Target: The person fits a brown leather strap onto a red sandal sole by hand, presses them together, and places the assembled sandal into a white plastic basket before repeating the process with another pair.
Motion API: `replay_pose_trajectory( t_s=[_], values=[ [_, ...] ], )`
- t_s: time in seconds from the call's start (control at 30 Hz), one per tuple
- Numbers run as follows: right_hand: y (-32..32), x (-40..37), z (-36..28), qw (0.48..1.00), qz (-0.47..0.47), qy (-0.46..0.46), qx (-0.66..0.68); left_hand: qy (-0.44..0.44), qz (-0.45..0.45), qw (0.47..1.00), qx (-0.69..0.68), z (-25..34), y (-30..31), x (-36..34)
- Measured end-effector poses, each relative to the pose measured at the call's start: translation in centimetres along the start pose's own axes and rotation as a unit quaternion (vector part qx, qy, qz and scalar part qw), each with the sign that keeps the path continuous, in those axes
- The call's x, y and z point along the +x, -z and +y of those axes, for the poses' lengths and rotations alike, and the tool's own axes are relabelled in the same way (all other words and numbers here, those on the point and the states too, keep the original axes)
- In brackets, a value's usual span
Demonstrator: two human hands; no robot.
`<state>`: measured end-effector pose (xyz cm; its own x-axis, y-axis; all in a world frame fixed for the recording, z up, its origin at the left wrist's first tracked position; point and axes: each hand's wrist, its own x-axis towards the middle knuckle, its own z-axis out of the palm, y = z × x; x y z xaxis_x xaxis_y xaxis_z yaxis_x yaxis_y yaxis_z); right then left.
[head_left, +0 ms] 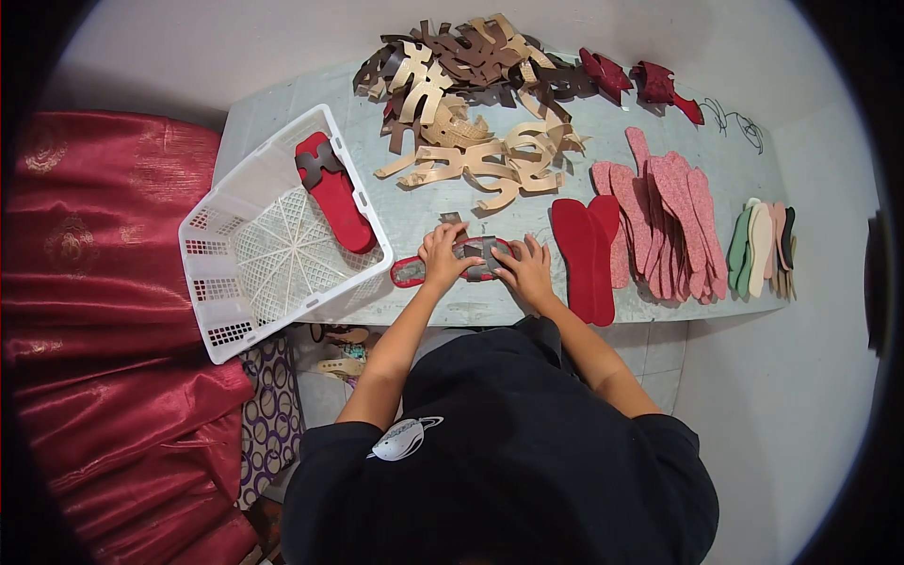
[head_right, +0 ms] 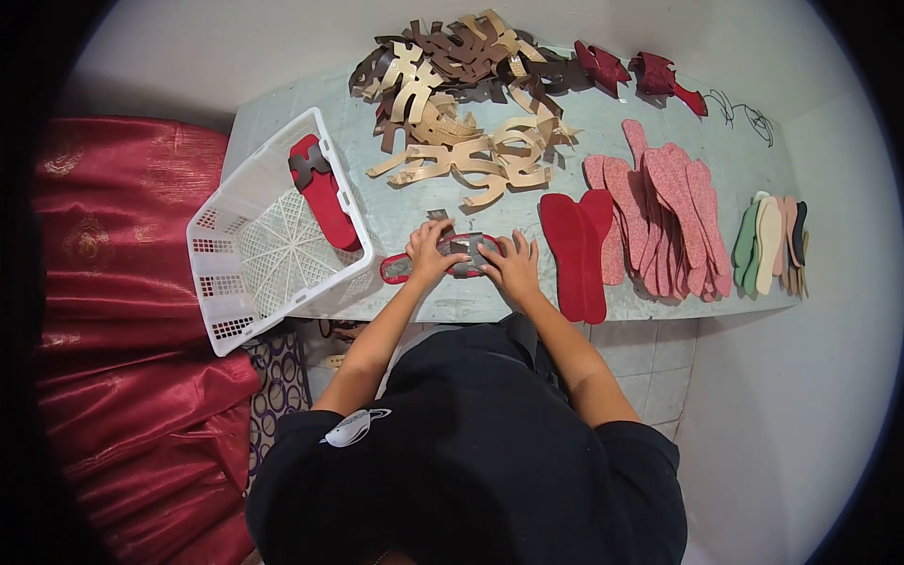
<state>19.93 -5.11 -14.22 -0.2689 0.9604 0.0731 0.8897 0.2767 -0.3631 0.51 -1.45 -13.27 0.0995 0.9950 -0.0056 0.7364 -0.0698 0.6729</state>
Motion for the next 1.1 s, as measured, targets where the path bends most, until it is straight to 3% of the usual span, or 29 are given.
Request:
replay_pose_trajectory(
  t_s=[0.1,0.17,0.3,0.4,0.47,0.7,0.97,1.1],
  values=[
    [0.0,0.0,0.0,1.000,0.005,0.000,0.002,0.012,0.031,0.999,0.000,-0.3,-0.5,0.1],
    [0.0,0.0,0.1,1.000,0.008,0.001,0.004,0.089,0.034,0.995,-0.029,-0.3,-0.6,0.1],
    [0.1,0.0,0.0,1.000,0.005,0.002,0.008,0.134,0.044,0.990,-0.022,-1.3,-1.3,1.0],
    [0.3,0.1,-0.2,1.000,0.004,-0.002,0.012,0.176,0.011,0.984,-0.002,-1.6,-1.5,1.7],
    [0.3,0.0,-0.1,1.000,0.005,-0.004,0.015,0.198,-0.067,0.978,0.016,-1.4,-1.0,2.0],
    [0.5,0.0,-0.2,1.000,-0.004,-0.008,0.018,0.183,-0.048,0.982,0.013,-1.5,-1.2,1.8],
    [0.6,0.1,-0.3,1.000,-0.012,-0.008,0.017,0.141,-0.030,0.984,-0.108,-4.3,-3.2,1.6],
    [0.5,0.0,-0.3,1.000,-0.008,-0.007,0.015,0.140,-0.041,0.986,-0.075,-3.2,-2.4,1.5]
  ],
)
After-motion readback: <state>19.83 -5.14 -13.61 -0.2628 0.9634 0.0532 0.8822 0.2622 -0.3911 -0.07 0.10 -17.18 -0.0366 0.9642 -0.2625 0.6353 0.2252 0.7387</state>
